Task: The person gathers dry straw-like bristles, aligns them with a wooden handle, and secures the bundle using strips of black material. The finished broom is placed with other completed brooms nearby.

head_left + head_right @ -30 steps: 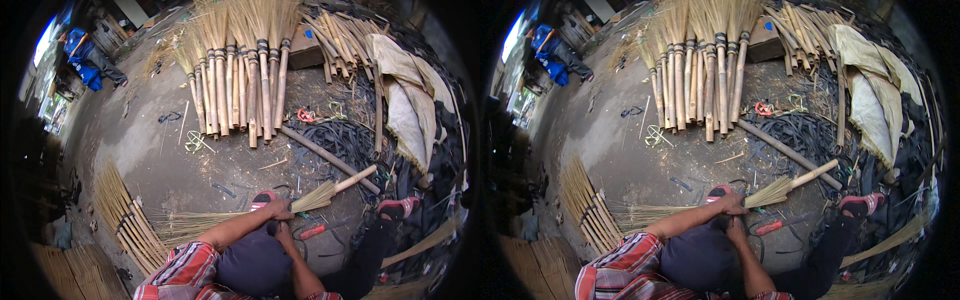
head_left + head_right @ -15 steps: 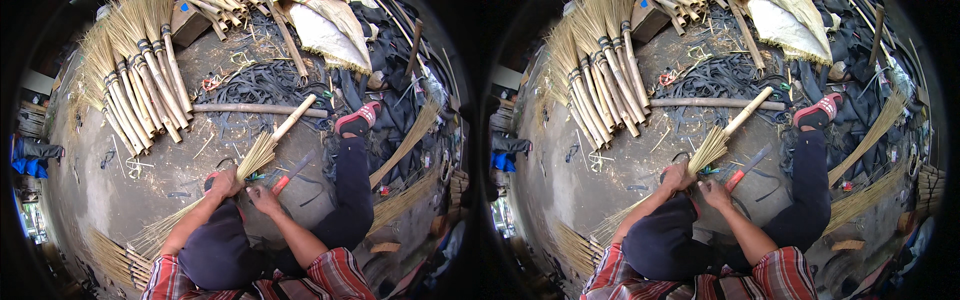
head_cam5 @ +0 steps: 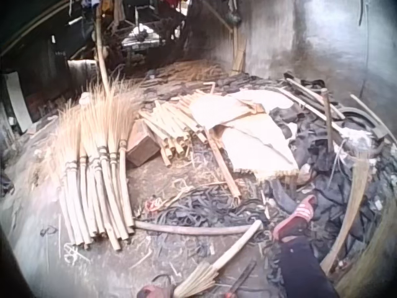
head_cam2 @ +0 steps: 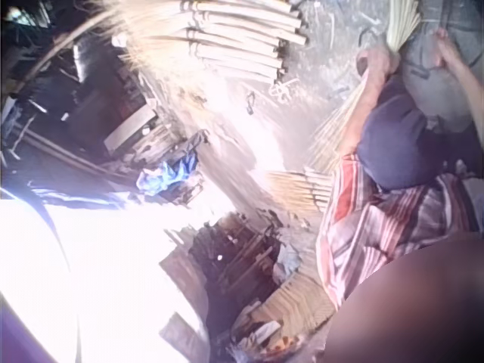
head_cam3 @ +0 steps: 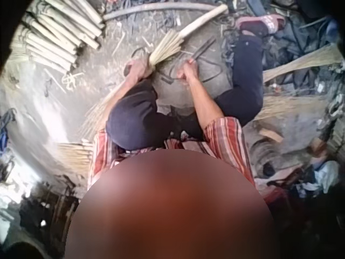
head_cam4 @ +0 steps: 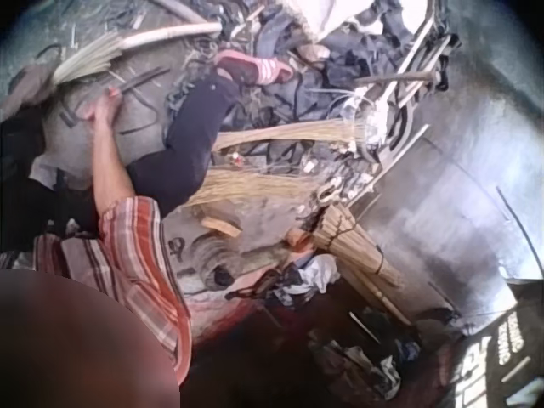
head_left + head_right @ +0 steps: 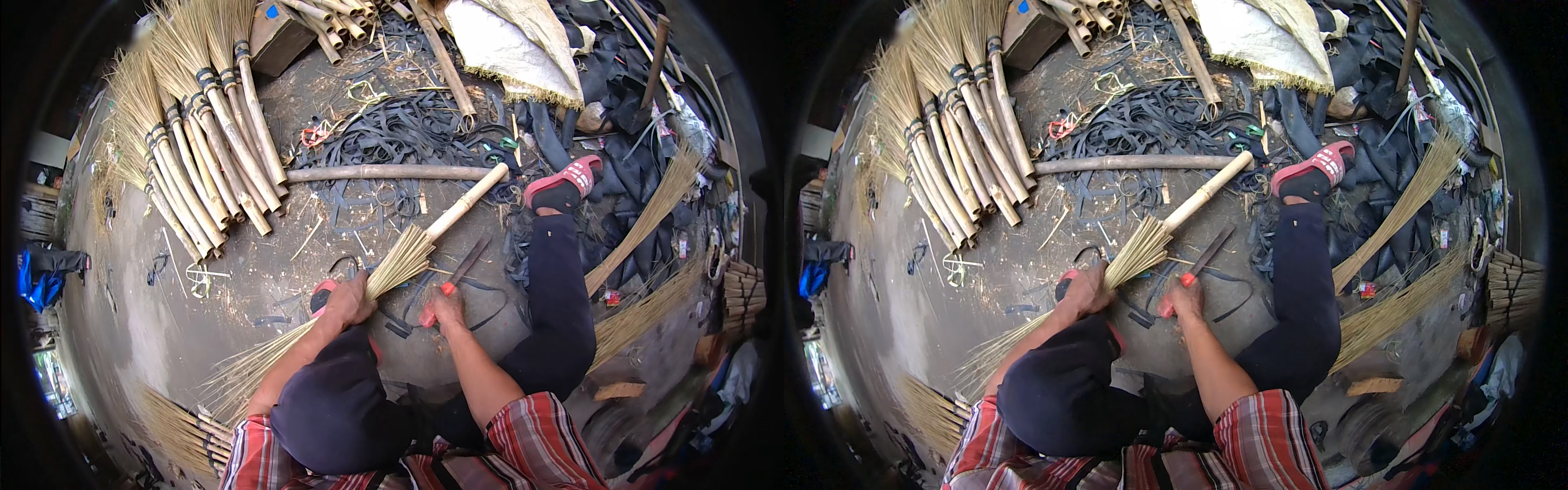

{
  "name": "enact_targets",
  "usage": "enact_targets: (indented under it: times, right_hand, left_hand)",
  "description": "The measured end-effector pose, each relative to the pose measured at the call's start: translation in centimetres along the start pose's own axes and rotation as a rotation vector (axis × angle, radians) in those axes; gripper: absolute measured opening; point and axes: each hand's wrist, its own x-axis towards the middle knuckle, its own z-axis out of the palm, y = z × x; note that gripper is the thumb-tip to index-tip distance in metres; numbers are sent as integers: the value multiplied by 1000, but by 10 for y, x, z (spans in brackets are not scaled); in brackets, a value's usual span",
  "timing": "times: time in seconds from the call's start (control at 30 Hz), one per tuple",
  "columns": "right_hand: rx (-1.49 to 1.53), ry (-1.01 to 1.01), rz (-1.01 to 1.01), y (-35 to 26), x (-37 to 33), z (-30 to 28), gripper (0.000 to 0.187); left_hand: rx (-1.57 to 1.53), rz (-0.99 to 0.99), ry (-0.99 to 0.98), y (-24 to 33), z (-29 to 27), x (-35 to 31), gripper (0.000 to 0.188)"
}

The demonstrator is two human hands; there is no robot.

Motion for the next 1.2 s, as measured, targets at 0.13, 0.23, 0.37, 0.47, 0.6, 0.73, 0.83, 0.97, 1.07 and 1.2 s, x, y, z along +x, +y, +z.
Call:
enact_targets:
  times: [0.13, 0.23, 0.37, 0.47, 0.6, 0.73, 0.83, 0.97, 1.07, 1.2]
  right_hand:
    - [52, 56, -13, -41, -30, -31, 32]
    - [-499, 91, -326, -82, -33, -65, 35]
    - [-872, 96, -592, -110, -36, -91, 35]
    - [-864, -23, -333, -114, -48, -80, 40]
    - [-1093, -200, -419, -128, -66, -72, 38]
    - [-576, -98, -80, -135, -74, -68, 38]
    - [-1185, -433, -356, -129, -79, -65, 39]
    - [-986, -173, -397, -124, -79, -66, 39]
    - [-948, -172, -361, -113, -83, -60, 38]
    - [-970, -243, -387, -103, -88, -50, 38]
  left_hand:
    - [46, 27, 1, 4, 0, 1, 59]
    - [66, 25, -52, 4, -2, 4, 62]
    - [55, -20, -78, 4, 0, 11, 61]
    - [71, -85, -76, 6, 8, 12, 60]
    - [69, -108, -7, 7, 17, 9, 56]
    - [76, -107, 33, 9, 20, 8, 45]
    - [91, -136, 13, 13, 19, 9, 43]
    - [78, -131, 30, 14, 19, 8, 40]
    - [74, -141, 39, 12, 21, 8, 38]
    - [55, -157, 74, 12, 25, 9, 35]
